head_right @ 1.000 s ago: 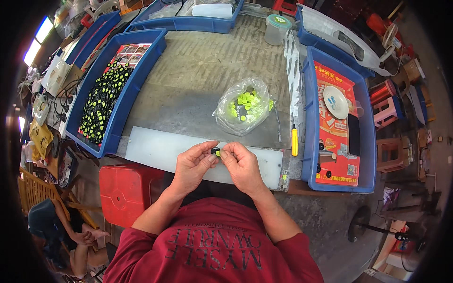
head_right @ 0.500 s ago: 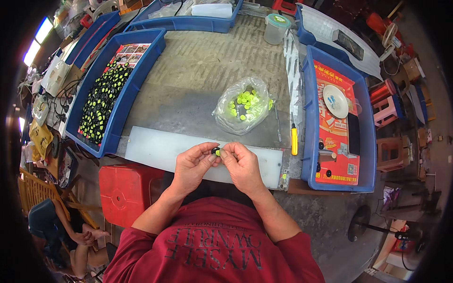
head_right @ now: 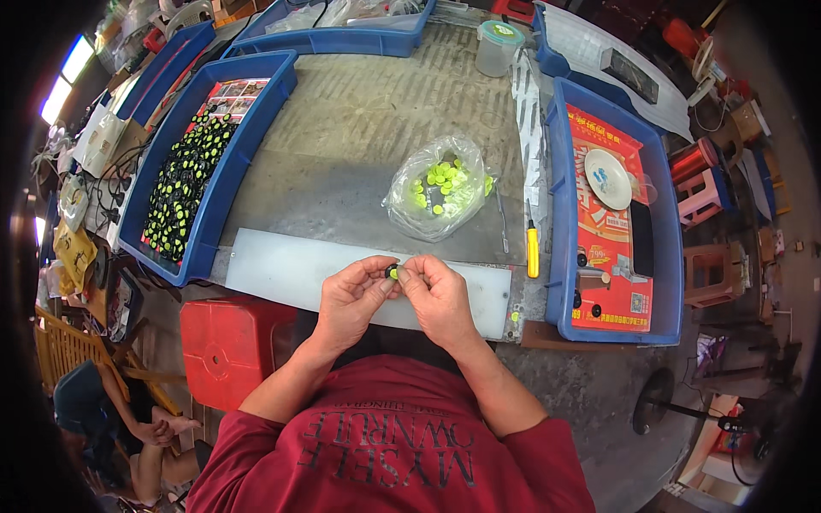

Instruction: The person assembles small circular components by inserting small yellow plastic pieces into black rings by hand and placing the completed parts into a blue bin.

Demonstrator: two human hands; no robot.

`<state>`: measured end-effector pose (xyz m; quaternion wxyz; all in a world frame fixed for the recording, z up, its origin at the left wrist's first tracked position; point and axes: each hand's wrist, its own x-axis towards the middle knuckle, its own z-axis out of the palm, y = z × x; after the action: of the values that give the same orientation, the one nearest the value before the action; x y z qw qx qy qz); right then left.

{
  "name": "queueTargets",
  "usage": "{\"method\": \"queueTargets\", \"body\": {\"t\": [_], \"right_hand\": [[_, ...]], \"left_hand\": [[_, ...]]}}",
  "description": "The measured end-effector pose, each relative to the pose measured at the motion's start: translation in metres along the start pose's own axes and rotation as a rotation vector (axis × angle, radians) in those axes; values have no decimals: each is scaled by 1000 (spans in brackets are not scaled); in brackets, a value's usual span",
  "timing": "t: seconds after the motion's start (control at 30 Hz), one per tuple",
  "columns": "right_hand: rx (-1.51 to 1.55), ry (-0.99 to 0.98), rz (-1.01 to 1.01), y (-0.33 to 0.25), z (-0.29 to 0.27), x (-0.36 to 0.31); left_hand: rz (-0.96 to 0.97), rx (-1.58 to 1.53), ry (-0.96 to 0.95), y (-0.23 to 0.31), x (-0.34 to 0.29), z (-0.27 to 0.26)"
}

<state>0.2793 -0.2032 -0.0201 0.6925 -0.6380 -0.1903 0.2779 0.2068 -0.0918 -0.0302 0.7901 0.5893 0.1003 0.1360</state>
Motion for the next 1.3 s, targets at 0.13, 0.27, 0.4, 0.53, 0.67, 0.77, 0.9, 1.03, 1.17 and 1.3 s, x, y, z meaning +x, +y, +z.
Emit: {"method": "queueTargets", "body": {"t": [0.13, 0.27, 0.4, 0.53, 0.67, 0.77, 0.9, 1.03, 1.17, 1.3], "right_hand": [[47, 27, -13, 5, 1, 1], [19, 66, -35, 6, 2, 0], [-37, 85, -46, 5, 4, -2], [-88, 106, -58, 8, 6, -4], [-116, 127, -75, 11, 8, -5], [-182, 148, -127, 11, 7, -5], [-278, 167, -188, 7, 10, -6], [-393, 151, -232, 3, 7, -5], [-463, 119, -230, 0, 5, -3], [-207, 88, -122, -1, 5, 1]], "left_hand": [[15, -7, 11, -5, 0, 0], [19, 39, 10, -4, 0, 1], [57, 85, 23, -10, -1, 0], [106, 157, 60, -11, -2, 2], [197, 275, 101, -12, -3, 3], [256, 409, 132, -10, -3, 3], [317, 515, 143, -8, -3, 2], [300, 530, 137, -10, -4, 1], [268, 473, 131, -13, -3, -2], [172, 252, 75, -11, -2, -2]]}}
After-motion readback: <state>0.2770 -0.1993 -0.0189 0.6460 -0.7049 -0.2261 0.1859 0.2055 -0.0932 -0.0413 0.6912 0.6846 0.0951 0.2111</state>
